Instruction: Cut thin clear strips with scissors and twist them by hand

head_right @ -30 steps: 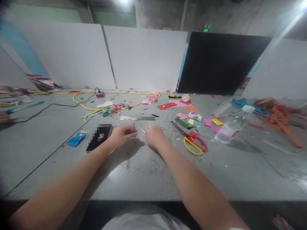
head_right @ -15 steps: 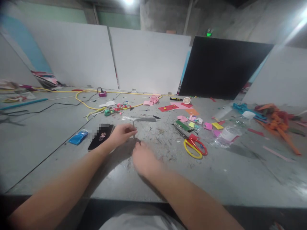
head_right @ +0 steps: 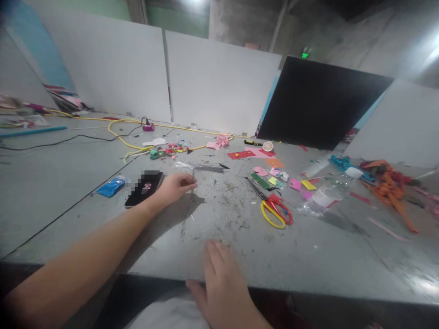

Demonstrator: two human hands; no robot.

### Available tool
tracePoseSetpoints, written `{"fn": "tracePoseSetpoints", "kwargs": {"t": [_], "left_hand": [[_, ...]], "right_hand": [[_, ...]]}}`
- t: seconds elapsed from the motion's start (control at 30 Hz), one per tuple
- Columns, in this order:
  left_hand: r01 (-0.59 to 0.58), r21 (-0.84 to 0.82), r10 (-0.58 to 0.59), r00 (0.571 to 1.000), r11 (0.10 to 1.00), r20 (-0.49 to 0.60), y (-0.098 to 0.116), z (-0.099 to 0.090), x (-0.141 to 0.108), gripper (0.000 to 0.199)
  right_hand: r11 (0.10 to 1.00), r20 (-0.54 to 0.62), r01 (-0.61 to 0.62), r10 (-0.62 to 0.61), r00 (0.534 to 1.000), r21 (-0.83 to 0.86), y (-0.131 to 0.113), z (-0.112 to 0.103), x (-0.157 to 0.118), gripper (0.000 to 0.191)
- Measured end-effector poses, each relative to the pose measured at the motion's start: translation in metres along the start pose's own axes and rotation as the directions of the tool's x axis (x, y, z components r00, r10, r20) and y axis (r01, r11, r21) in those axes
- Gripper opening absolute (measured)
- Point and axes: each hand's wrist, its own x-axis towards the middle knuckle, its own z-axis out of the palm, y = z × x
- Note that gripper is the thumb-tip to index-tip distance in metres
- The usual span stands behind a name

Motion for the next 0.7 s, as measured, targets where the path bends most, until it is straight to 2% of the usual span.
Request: {"fn": "tracePoseSetpoints", "kwargs": {"t": [0.1, 0.23, 0.37, 0.53, 0.63, 0.7], "left_hand": [[0.006, -0.031, -0.006, 1.000, 1.000, 0.005, -0.001, 0.000, 0.000, 0.017], [0.022, -0.070, -0.022, 1.000, 0.997, 0.010, -0.004, 0.001, 0.000, 0.019], [0.025, -0.070, -0.024, 1.000, 0.997, 0.018, -0.006, 0.001, 0.000, 0.021], [0.026, -0.071, -0.024, 0.999, 0.997, 0.031, -0.005, 0.000, 0.001, 0.021], [0.023, -0.075, -0.021, 0.999, 0.997, 0.030, -0.005, 0.000, 0.001, 0.021], [0.020, -0.073, -0.019, 1.000, 0.997, 0.018, -0.006, 0.000, 0.002, 0.021]], "right_hand": [[0.999, -0.096, 0.035, -0.031, 0.995, 0.040, 0.011, -0.010, -0.011, 0.040], [0.982, -0.151, 0.088, -0.063, 0.987, 0.165, 0.018, -0.028, -0.015, 0.017], [0.970, -0.160, 0.115, -0.081, 0.984, 0.215, 0.021, -0.042, -0.019, 0.022], [0.977, -0.010, 0.041, -0.040, 0.999, 0.209, 0.027, -0.048, -0.023, 0.028], [0.977, 0.109, -0.015, -0.008, 0.994, 0.212, 0.031, -0.048, -0.024, 0.027], [0.976, 0.148, -0.034, 0.002, 0.989, 0.214, 0.031, -0.048, -0.024, 0.028]]}}
